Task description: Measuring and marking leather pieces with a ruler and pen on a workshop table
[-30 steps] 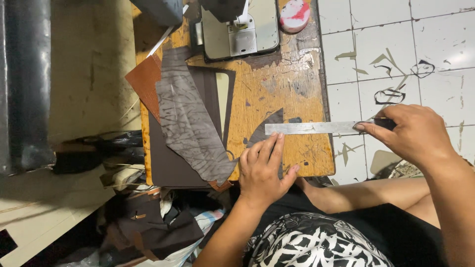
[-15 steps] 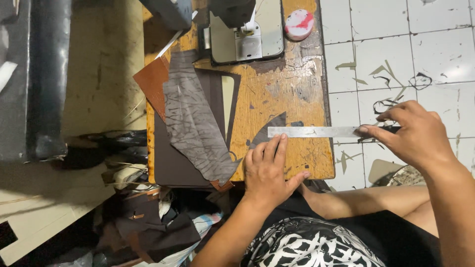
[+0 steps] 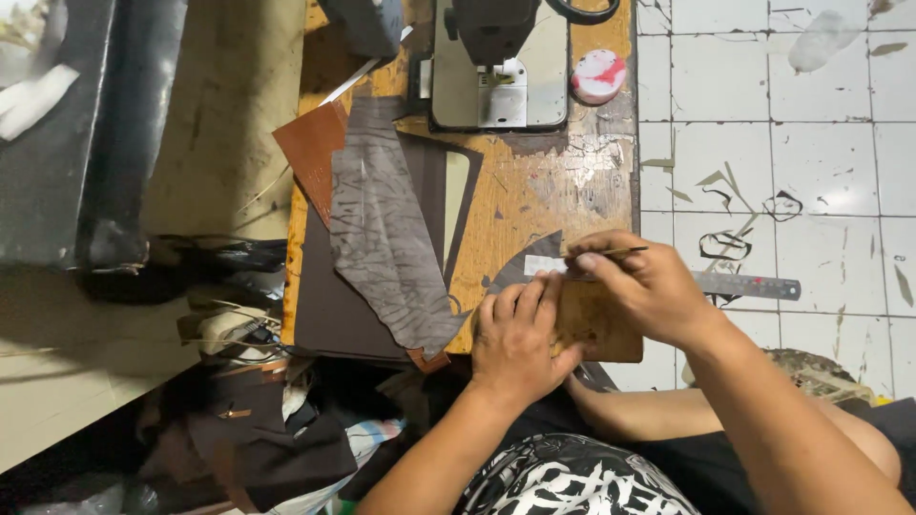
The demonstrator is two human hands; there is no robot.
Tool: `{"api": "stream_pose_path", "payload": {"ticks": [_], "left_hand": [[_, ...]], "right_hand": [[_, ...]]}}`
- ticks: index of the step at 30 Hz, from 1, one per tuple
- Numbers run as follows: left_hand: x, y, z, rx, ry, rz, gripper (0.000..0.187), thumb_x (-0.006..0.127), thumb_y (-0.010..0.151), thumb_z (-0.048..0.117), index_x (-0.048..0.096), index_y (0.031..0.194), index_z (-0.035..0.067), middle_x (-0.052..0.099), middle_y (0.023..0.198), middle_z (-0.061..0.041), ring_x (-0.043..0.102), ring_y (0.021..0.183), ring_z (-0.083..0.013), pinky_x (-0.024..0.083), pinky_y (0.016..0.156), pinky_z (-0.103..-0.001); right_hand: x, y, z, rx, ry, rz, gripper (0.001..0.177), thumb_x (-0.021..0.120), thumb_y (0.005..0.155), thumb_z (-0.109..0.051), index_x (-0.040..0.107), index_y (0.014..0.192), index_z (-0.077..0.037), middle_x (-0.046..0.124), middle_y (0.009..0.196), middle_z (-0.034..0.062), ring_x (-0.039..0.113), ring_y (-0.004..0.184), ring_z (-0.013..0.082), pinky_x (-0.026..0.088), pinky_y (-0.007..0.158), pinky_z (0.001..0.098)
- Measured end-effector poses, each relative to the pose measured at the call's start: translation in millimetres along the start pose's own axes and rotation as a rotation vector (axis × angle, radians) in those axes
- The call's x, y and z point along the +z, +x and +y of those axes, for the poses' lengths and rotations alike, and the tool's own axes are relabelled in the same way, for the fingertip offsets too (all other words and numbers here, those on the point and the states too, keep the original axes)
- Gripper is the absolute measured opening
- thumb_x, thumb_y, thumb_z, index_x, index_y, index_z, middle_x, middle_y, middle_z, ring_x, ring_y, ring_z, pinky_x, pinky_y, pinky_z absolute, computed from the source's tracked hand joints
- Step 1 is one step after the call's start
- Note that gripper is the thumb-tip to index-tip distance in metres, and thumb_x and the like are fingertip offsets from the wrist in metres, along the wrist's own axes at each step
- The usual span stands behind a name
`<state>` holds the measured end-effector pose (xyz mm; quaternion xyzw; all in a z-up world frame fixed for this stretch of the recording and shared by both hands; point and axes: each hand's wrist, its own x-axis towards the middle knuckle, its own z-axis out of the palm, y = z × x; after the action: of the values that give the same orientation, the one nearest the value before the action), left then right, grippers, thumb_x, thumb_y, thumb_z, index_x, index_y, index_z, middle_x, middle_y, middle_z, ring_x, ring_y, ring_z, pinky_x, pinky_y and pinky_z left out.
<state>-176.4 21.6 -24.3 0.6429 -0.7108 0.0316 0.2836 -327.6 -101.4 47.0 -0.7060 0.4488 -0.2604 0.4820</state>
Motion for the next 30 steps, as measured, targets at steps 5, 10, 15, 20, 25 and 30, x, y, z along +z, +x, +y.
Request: {"api": "stream_pose_path", "payload": {"ticks": [5,10,15,20,25,30], "left_hand": [[12,-5,-4,0.008,-0.048,0.017,0.056,0.072,0.063,0.051,0.069,0.091,0.002,0.062,0.118,-0.016,0.055,0.113,-0.0349,0.042,0.093,-0.053],[3,0,-3,0.0,-0.04,-0.004,0.05,0.07,0.062,0.05,0.068,0.083,0.004,0.061,0.113,-0.015,0.056,0.111,-0.0343,0.042,0.092,-0.052],[0,1,-3,-0.005,-0.044,-0.025,0.047,0.067,0.064,0.05,0.068,0.078,0.005,0.059,0.108,-0.013,0.055,0.11,-0.0343,0.041,0.092,-0.052],[-1,2,-2,-0.011,-0.053,-0.006,0.051,0.066,0.069,0.054,0.068,0.075,0.003,0.058,0.104,-0.014,0.055,0.109,-0.0354,0.041,0.092,-0.053],[-5,3,-2,-0.01,-0.071,-0.02,0.044,0.069,0.06,0.045,0.068,0.073,0.003,0.058,0.106,-0.014,0.055,0.111,-0.0366,0.04,0.093,-0.054],[-14,9,0,-0.027,-0.115,-0.003,0.045,0.069,0.063,0.044,0.07,0.078,0.001,0.06,0.107,-0.016,0.056,0.11,-0.0372,0.042,0.093,-0.052]], "right_hand": [[27,18,-2,-0.254,-0.184,-0.088,0.013,0.069,0.096,-0.013,0.074,0.105,-0.005,0.078,0.096,0.015,0.075,0.092,0.0372,0.058,0.081,0.045],[37,20,3,-0.294,-0.252,-0.13,0.013,0.069,0.095,-0.008,0.072,0.106,-0.004,0.078,0.095,0.0156,0.075,0.091,0.0373,0.059,0.079,0.0455],[42,23,12,-0.308,-0.265,-0.133,0.016,0.07,0.093,-0.006,0.069,0.109,-0.002,0.077,0.094,0.0194,0.074,0.093,0.0396,0.059,0.078,0.0478],[45,25,16,-0.327,-0.356,-0.149,0.015,0.072,0.093,-0.009,0.07,0.108,-0.009,0.077,0.092,0.012,0.075,0.091,0.0346,0.059,0.081,0.0434],[46,27,15,-0.339,-0.397,-0.174,0.015,0.071,0.092,-0.01,0.069,0.107,-0.01,0.077,0.091,0.0128,0.074,0.09,0.0367,0.058,0.08,0.048],[48,27,15,-0.226,-0.366,-0.134,0.016,0.065,0.097,-0.01,0.07,0.112,-0.014,0.078,0.094,0.009,0.075,0.093,0.0305,0.058,0.082,0.0413]]}}
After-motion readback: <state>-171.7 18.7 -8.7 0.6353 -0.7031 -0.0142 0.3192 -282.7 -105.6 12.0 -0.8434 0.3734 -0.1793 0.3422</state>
